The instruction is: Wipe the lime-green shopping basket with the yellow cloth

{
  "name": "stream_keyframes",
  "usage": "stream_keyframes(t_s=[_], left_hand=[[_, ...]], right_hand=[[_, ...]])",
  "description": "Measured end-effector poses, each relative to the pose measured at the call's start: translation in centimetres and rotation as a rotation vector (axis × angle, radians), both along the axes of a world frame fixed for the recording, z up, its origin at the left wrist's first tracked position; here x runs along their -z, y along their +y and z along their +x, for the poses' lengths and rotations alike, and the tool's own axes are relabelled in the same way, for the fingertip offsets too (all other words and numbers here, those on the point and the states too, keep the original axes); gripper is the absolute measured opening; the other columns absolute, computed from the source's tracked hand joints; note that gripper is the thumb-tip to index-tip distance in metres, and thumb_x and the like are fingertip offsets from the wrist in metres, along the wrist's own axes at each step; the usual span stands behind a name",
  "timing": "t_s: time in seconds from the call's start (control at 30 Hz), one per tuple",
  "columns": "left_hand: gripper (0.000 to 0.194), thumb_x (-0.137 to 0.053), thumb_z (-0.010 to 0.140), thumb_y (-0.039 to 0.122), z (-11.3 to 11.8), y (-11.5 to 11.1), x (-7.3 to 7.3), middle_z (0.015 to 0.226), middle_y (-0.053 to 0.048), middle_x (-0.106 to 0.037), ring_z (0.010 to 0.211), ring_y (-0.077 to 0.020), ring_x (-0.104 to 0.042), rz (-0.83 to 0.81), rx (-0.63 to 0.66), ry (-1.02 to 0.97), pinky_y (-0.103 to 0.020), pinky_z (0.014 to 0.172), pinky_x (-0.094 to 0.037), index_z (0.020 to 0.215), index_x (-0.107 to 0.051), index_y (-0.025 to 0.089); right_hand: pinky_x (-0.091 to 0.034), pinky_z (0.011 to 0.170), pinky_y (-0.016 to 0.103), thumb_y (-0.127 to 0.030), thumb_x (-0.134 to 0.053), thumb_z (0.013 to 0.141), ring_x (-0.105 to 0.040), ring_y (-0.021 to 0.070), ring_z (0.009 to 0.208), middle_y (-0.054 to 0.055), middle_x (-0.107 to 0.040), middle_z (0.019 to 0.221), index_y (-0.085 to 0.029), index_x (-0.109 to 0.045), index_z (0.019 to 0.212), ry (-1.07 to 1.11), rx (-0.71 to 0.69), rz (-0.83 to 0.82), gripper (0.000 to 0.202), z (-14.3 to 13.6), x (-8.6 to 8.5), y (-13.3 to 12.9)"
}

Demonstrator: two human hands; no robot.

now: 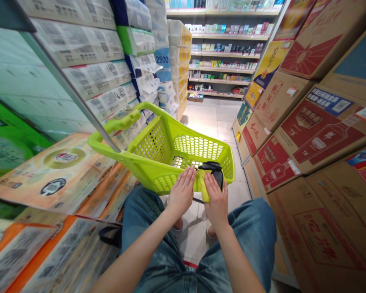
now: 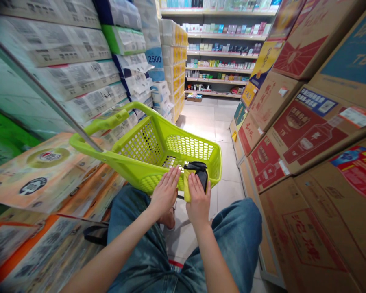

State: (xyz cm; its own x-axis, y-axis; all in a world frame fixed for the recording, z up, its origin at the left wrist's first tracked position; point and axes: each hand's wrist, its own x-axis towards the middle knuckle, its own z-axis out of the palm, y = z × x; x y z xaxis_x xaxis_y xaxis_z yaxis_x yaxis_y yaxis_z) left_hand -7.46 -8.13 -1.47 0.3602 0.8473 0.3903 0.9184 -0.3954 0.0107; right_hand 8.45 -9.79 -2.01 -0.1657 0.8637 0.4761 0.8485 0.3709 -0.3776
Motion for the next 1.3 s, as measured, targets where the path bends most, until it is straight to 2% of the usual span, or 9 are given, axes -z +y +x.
stream_keyframes(t_s=[0.17, 0.27, 0.4, 0.6, 0.7, 0.8, 1.0, 1.17, 1.3], left_hand=[[0.073, -0.039, 0.091, 0.012, 0.0, -0.1, 0.0, 0.168, -0.01, -0.016, 0.156, -0.0214, -0.007, -0.013, 0.007, 0.0, -0.041, 0.127, -0.021, 0.159, -0.013, 0.007], [0.072, -0.04, 0.091, 0.013, 0.0, -0.1, 0.0, 0.168, -0.01, -0.016, 0.156, -0.0218, -0.006, -0.021, 0.001, -0.002, -0.041, 0.128, -0.019, 0.159, -0.015, 0.006], [0.073, -0.041, 0.091, 0.014, 0.1, 0.0, 0.0, 0.168, -0.011, -0.015, 0.156, -0.0222, -0.007, -0.027, -0.011, 0.012, -0.04, 0.127, -0.02, 0.158, -0.016, 0.005], [0.075, -0.045, 0.088, 0.013, -0.1, 0.0, 0.1, 0.167, -0.013, -0.019, 0.156, -0.0233, -0.01, -0.013, -0.008, 0.038, -0.041, 0.127, -0.023, 0.158, -0.019, 0.005], [0.077, -0.046, 0.087, 0.014, -0.2, -0.1, 0.1, 0.167, -0.013, -0.02, 0.156, -0.0229, -0.01, -0.009, -0.009, 0.042, -0.041, 0.126, -0.024, 0.158, -0.018, 0.005], [0.077, -0.044, 0.088, 0.014, 0.0, -0.1, 0.0, 0.167, -0.011, -0.018, 0.156, -0.0221, -0.008, -0.014, -0.011, 0.037, -0.041, 0.127, -0.023, 0.159, -0.015, 0.006], [0.076, -0.044, 0.09, 0.016, 0.2, 0.0, 0.0, 0.168, -0.011, -0.016, 0.157, -0.0222, -0.007, -0.028, -0.017, 0.035, -0.041, 0.128, -0.02, 0.159, -0.014, 0.005], [0.074, -0.043, 0.091, 0.016, 0.1, 0.0, 0.0, 0.168, -0.011, -0.015, 0.157, -0.0223, -0.006, -0.031, -0.017, 0.024, -0.041, 0.128, -0.019, 0.159, -0.015, 0.005], [0.075, -0.043, 0.09, 0.015, 0.1, 0.0, 0.0, 0.167, -0.012, -0.018, 0.156, -0.0228, -0.008, -0.021, -0.011, 0.005, -0.042, 0.127, -0.021, 0.158, -0.016, 0.005]], right_hand=[[-0.01, 0.125, 0.051, -0.001, -0.037, 0.07, -0.04, 0.0184, 0.147, 0.006, -0.048, 0.156, -0.026, -0.038, 0.152, 0.094, 0.16, -0.072, 0.085, 5.9, 1.7, -0.6], [-0.01, 0.124, 0.058, -0.002, -0.037, 0.07, -0.043, 0.021, 0.145, 0.007, -0.051, 0.153, -0.027, -0.039, 0.151, 0.154, 0.247, -0.076, 0.085, 6.8, 2.1, -0.6], [-0.004, 0.124, 0.058, -0.001, -0.038, 0.069, -0.039, 0.0234, 0.147, 0.01, -0.046, 0.157, -0.021, -0.033, 0.155, 0.092, 0.313, -0.048, 0.088, 3.3, 1.5, -0.3], [-0.007, 0.127, 0.042, 0.001, -0.04, 0.071, -0.038, 0.0181, 0.147, 0.008, -0.048, 0.155, -0.015, -0.043, 0.15, 0.025, 0.071, -0.027, 0.081, -3.8, -0.5, 0.6], [-0.006, 0.127, 0.041, 0.001, -0.039, 0.073, -0.039, 0.0166, 0.147, 0.007, -0.048, 0.155, -0.016, -0.043, 0.15, 0.008, 0.026, -0.018, 0.079, -3.4, -0.8, 0.6], [-0.001, 0.127, 0.045, 0.001, -0.037, 0.073, -0.038, 0.015, 0.147, 0.005, -0.047, 0.156, -0.021, -0.04, 0.152, -0.006, 0.029, -0.021, 0.082, -0.4, -0.1, 0.1], [-0.012, 0.124, 0.052, -0.002, -0.036, 0.072, -0.036, 0.018, 0.149, 0.004, -0.044, 0.158, -0.027, -0.034, 0.154, 0.132, 0.238, -0.104, 0.087, 5.1, 1.8, -0.6], [-0.013, 0.124, 0.054, -0.003, -0.038, 0.069, -0.035, 0.0217, 0.15, 0.008, -0.042, 0.159, -0.023, -0.027, 0.158, 0.102, 0.332, -0.076, 0.092, 2.8, 1.4, 0.1], [-0.004, 0.126, 0.048, -0.001, -0.04, 0.065, -0.036, 0.0193, 0.149, 0.007, -0.046, 0.157, -0.02, -0.034, 0.155, 0.016, 0.174, -0.058, 0.092, -1.6, -0.1, 0.9]])
